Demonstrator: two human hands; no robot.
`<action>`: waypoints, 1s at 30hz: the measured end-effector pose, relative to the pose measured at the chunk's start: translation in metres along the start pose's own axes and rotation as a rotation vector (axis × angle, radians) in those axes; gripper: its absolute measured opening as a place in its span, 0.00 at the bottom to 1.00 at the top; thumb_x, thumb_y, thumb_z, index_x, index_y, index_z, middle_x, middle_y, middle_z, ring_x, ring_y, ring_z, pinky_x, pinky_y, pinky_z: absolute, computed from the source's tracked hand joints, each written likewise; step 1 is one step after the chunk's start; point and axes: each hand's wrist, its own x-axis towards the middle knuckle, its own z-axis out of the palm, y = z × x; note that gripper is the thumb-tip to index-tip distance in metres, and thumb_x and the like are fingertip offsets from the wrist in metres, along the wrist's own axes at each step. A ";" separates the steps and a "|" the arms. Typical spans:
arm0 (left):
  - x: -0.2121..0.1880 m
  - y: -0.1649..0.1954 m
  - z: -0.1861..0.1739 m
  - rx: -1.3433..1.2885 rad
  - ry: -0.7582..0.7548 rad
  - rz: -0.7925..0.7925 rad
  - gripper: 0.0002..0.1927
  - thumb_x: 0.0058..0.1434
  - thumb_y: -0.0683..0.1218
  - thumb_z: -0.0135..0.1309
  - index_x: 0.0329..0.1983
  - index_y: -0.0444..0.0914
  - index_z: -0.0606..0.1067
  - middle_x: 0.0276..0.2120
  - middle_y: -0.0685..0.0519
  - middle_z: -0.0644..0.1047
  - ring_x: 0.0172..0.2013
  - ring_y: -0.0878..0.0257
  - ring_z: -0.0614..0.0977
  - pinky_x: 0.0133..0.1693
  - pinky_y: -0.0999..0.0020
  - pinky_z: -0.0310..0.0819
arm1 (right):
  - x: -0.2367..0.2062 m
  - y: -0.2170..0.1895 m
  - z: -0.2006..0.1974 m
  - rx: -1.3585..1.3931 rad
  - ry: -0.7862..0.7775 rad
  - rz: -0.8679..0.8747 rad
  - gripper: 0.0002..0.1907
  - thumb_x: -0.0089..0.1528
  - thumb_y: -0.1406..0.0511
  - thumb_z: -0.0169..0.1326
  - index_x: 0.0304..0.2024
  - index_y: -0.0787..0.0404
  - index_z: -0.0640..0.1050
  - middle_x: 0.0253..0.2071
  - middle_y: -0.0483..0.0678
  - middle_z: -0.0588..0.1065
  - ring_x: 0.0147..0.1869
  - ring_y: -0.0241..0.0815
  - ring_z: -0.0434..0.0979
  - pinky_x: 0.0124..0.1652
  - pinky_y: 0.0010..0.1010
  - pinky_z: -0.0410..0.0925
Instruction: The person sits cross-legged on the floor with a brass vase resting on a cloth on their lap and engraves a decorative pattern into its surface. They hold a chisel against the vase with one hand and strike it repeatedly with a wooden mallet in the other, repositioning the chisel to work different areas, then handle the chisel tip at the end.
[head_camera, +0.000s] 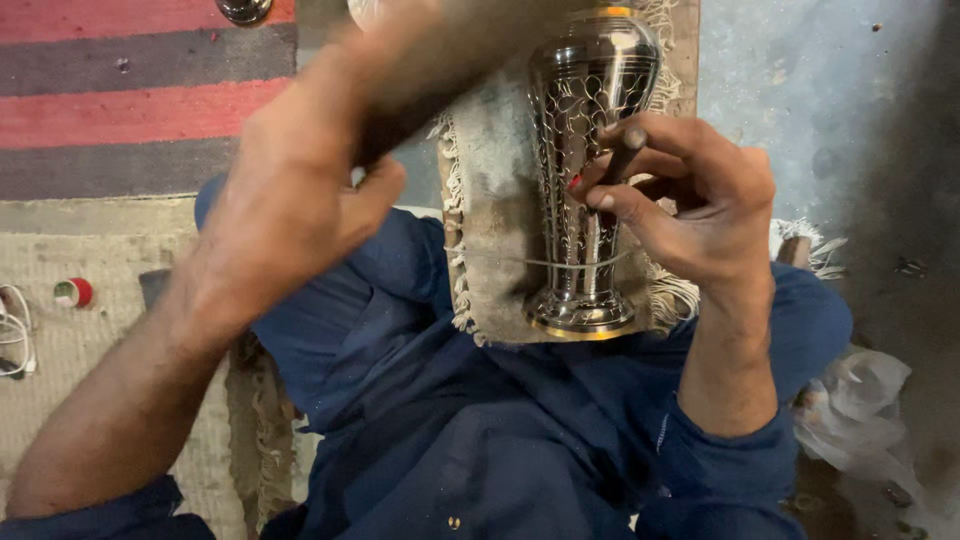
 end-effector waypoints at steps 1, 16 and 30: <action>0.001 -0.001 -0.003 0.228 -0.061 0.058 0.40 0.62 0.35 0.60 0.74 0.48 0.57 0.41 0.42 0.77 0.44 0.44 0.82 0.48 0.50 0.76 | 0.000 0.000 0.000 0.000 0.008 0.006 0.21 0.66 0.81 0.61 0.60 0.72 0.72 0.46 0.57 0.80 0.51 0.46 0.85 0.48 0.30 0.82; 0.013 0.000 -0.008 0.107 0.027 0.120 0.33 0.66 0.35 0.58 0.71 0.43 0.60 0.44 0.43 0.72 0.46 0.42 0.77 0.46 0.49 0.71 | 0.005 0.000 0.002 0.072 0.001 -0.013 0.18 0.67 0.82 0.60 0.59 0.72 0.73 0.48 0.57 0.79 0.52 0.46 0.85 0.52 0.33 0.83; 0.016 0.009 -0.011 0.055 -0.003 0.040 0.33 0.59 0.35 0.59 0.67 0.45 0.65 0.44 0.46 0.73 0.49 0.49 0.76 0.55 0.50 0.71 | 0.003 0.004 0.001 0.122 -0.012 -0.016 0.20 0.67 0.82 0.59 0.61 0.70 0.74 0.45 0.54 0.80 0.51 0.43 0.85 0.51 0.33 0.82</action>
